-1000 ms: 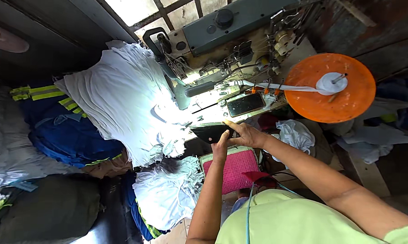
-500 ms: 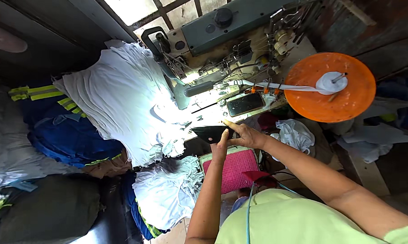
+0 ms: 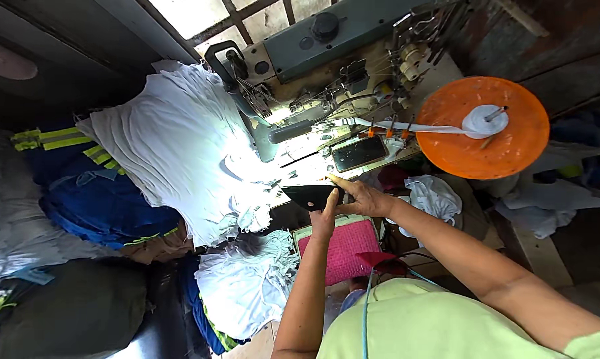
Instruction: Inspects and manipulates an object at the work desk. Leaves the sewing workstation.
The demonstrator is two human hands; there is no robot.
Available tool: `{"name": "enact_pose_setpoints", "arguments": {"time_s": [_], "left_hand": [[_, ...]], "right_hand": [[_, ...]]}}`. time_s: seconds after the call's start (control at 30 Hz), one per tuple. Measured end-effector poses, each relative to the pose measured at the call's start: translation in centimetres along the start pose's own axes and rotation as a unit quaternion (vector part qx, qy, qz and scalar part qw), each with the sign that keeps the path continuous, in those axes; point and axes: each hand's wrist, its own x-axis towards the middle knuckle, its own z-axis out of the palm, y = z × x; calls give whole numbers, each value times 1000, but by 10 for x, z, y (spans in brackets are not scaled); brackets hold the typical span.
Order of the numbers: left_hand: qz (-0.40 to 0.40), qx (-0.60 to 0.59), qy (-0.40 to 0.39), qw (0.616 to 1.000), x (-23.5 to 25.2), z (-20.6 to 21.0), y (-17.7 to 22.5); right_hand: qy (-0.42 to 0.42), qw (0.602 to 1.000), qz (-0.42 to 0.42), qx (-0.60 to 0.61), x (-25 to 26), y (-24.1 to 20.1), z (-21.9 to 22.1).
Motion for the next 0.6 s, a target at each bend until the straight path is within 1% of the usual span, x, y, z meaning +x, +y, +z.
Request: {"name": "enact_pose_setpoints", "arguments": {"time_s": [0.1, 0.3, 0.4, 0.6], "left_hand": [[11, -14, 10, 1000, 0, 2, -3], [10, -2, -12, 1000, 1, 1, -2], [9, -16, -32, 999, 1, -1, 0], [5, -26, -28, 999, 1, -2, 0]], "right_hand": [[5, 1000, 5, 0, -1, -3, 1], [24, 1000, -2, 2, -1, 4, 2], [13, 1000, 5, 10, 0, 0, 0], [9, 1000, 17, 22, 2, -1, 1]]}}
